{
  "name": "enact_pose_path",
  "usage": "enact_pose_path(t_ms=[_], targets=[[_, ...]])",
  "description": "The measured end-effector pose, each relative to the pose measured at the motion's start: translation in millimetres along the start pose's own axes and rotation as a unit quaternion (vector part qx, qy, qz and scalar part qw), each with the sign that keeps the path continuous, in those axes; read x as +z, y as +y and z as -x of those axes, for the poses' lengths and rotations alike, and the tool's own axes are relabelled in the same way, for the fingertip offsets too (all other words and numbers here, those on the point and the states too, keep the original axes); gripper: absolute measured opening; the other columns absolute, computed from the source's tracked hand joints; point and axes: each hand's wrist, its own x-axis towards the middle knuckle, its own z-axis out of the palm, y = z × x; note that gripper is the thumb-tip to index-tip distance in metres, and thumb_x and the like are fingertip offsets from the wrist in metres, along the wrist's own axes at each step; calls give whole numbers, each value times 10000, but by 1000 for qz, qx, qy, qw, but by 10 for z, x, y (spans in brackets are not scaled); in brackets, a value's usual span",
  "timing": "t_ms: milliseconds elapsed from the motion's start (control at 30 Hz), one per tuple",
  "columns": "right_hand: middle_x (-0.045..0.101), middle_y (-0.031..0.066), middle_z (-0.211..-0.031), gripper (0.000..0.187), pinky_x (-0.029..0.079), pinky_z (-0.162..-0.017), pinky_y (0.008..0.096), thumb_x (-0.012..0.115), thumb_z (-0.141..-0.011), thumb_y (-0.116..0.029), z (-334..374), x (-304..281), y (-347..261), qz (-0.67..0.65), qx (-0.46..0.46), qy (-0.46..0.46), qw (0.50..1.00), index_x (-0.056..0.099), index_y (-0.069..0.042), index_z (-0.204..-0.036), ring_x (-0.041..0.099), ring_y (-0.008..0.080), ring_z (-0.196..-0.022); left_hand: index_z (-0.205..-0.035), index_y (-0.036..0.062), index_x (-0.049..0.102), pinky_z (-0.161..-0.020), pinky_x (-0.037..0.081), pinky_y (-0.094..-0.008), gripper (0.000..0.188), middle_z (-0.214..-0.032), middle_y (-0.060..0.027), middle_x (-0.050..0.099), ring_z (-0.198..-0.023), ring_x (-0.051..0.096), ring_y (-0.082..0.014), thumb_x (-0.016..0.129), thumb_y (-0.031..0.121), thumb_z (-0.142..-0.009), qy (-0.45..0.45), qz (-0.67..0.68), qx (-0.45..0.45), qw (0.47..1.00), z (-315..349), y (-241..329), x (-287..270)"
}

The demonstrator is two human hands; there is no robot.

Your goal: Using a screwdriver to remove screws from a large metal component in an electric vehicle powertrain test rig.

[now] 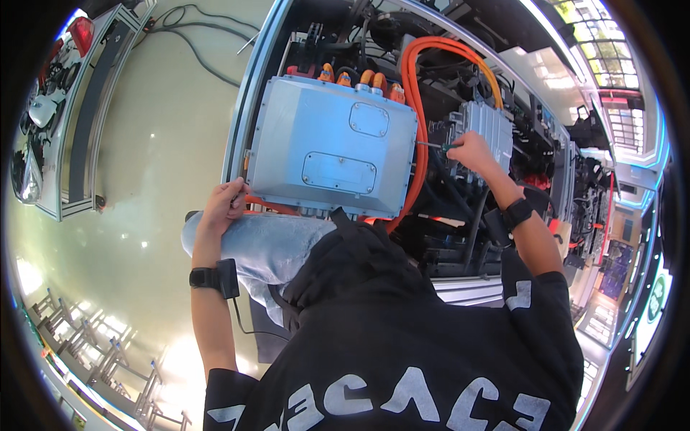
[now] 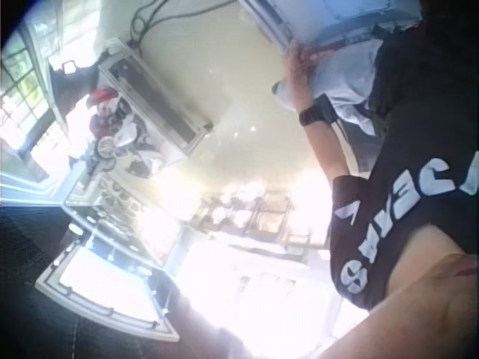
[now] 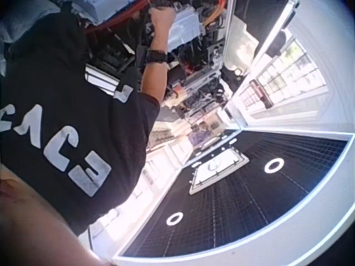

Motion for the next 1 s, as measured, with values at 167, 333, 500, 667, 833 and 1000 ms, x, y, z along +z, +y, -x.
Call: enact_pose_path(t_ms=[167,333,500,667,833,1000], targets=[[641,166,-618,307,514,-635,369,660,-615,-249,-18,-45,-42,3,-15,-9,1000,704,10,-775,647,312,-615,-855,26,589,-379,242,-193,291,-551,45,391,-416,317,-40,486,267,-983,7,26,26,999,21,10,-5],[592,109,-575,231,431,-415,296,658,-706,-196,-61,-46,169,-158,93,-86,979,657,27,-764,555,169,-483,-869,25,575,-368,239,-198,288,-547,40,393,-401,315,-48,478,270,-986,38,27,13,999,2,27,85],[589,190,-972,181,276,-341,134,580,-868,-128,-313,-220,398,-504,350,-287,736,545,32,-944,416,65,-472,-874,21,564,-355,234,-204,289,-533,35,388,-385,316,-51,477,273,-986,49,68,60,995,69,-91,-16],[589,199,-1012,175,291,-338,125,534,-908,-131,-463,-392,130,-470,393,-340,713,507,0,-1021,450,64,-521,-875,15,562,-347,234,-202,292,-531,30,388,-376,318,-53,471,268,-989,67,97,88,989,85,-91,-24],[618,146,-654,151,375,-355,248,642,-755,-117,-459,-344,-188,-68,108,-302,945,598,26,-772,502,147,-438,-872,14,563,-348,234,-198,296,-536,29,389,-378,320,-51,467,267,-991,87,79,92,989,51,-87,-20],[597,135,-549,180,476,-471,378,648,-664,-129,-354,-279,-572,89,55,-219,970,616,45,-634,594,259,-475,-871,12,567,-349,236,-198,303,-541,30,393,-383,325,-50,472,273,-990,84,88,84,989,31,-76,5]])
